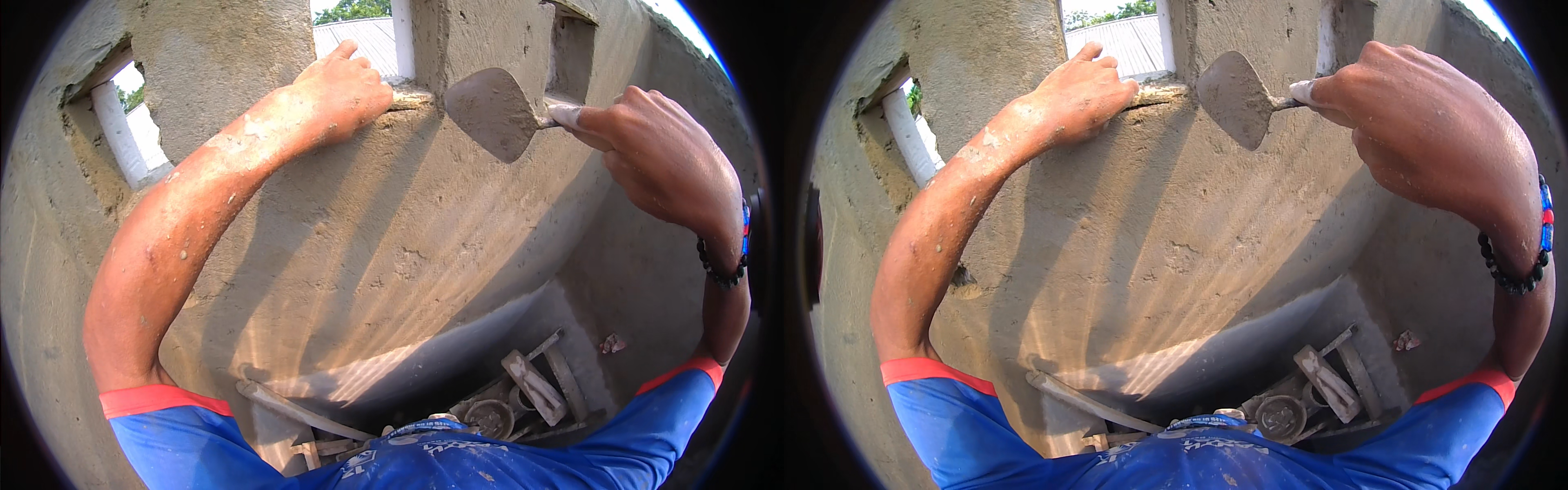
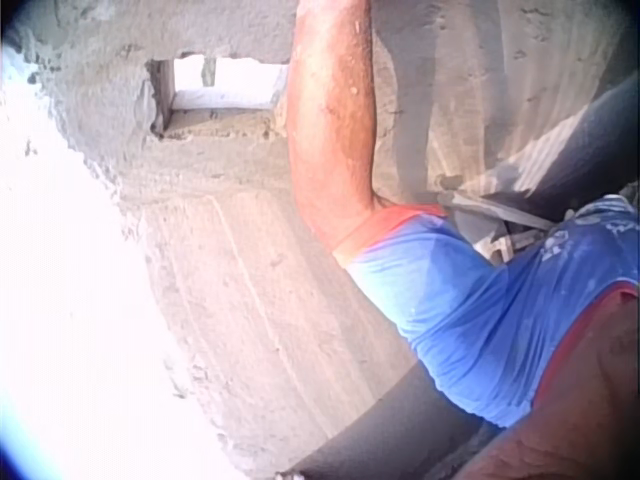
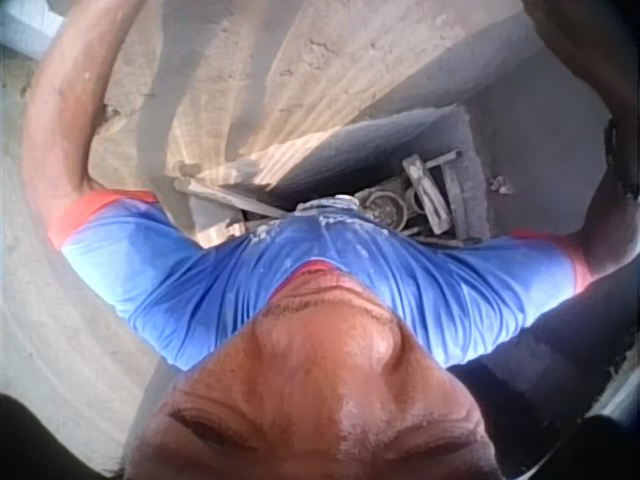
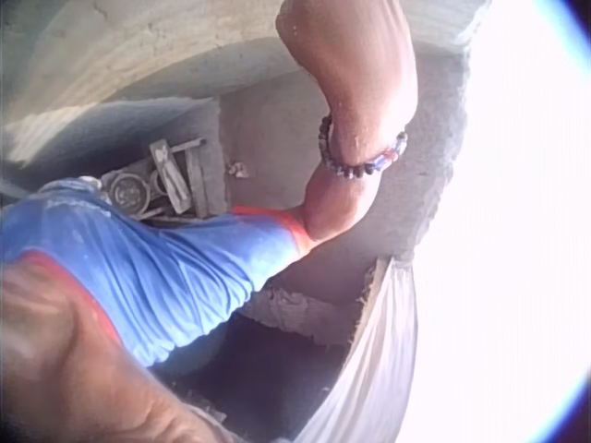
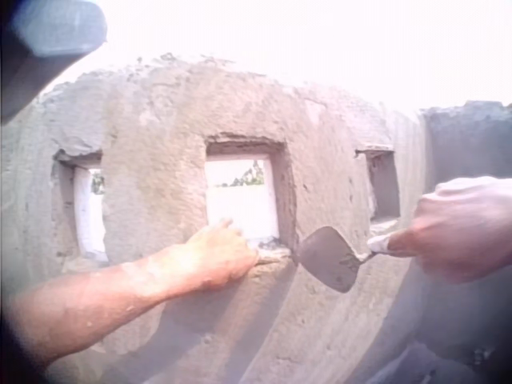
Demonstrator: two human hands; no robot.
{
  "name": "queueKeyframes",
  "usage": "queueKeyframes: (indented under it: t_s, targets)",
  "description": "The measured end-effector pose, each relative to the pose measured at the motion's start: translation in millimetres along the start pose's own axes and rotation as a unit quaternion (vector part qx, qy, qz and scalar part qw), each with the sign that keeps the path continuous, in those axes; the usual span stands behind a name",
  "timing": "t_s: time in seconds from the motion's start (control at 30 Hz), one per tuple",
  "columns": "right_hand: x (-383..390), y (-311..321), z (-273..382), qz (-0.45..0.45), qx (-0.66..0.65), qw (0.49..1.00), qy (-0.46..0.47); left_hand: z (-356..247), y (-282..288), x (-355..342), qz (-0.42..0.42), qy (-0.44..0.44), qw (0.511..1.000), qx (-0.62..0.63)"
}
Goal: The person applies plaster to a concrete wall around small rectangular openings using a trowel and a wooden board to smooth and level the material.
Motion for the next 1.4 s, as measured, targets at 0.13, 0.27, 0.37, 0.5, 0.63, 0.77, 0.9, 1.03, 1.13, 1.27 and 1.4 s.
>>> queueKeyframes:
  t_s: [0.13,0.27,0.37,0.5,0.63,0.77,0.9,1.03,1.13,1.27,1.4]
  targets:
    - [-3.7,-2.3,0.2,0.0,0.017,1.0,0.021,-2.9,2.9,-0.3,0.02,0.014,1.0,-0.004]
    - [-13.4,1.3,1.9,0.031,0.011,0.999,0.032,-4.3,4.4,-1.7,0.023,0.017,0.999,-0.016]
    - [-14.3,4.9,2.6,0.057,-0.008,0.998,0.019,-5.0,2.5,-4.6,0.05,0.027,0.998,-0.017]
    - [-2.3,9.0,-4.3,0.126,-0.062,0.986,-0.088,-1.8,1.9,1.8,0.025,0.037,0.999,-0.001]
    - [17.7,2.0,-15.3,0.039,-0.079,0.994,-0.066,-3.1,5.5,-1.0,0.059,0.036,0.997,-0.026]
    - [25.1,-19.3,-17.2,0.135,-0.148,0.975,-0.098,2.9,2.7,-6.5,0.076,0.033,0.997,-0.003]
    - [34.1,-48.8,-16.1,0.115,-0.216,0.967,-0.065,10.7,2.2,-11.9,0.073,0.016,0.997,0.003]
    - [40.4,-78.8,-19.3,0.116,-0.286,0.95,-0.039,6.7,10.6,-17.5,0.117,-0.049,0.992,-0.02]
    - [43.8,-91.2,-19.3,0.122,-0.315,0.941,-0.016,4.8,9.4,-24.0,0.122,-0.071,0.989,-0.033]
    - [54.8,-106.1,-20.3,0.1,-0.397,0.912,-0.002,3.3,10.8,-28.8,0.145,-0.069,0.987,-0.013]
    - [58.6,-111.1,-18.2,0.105,-0.416,0.903,-0.006,5.9,7.3,-27.0,0.135,-0.074,0.988,-0.016]
Point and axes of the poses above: each hand's wrist, its own x-axis away from the middle knuckle, its own y-axis out of the back of the hand, z = x × y, the point moved 3 cm from there along -x, towards the middle knuckle, and after that the axes turned 8 degrees about z, right-handed, at the moved point
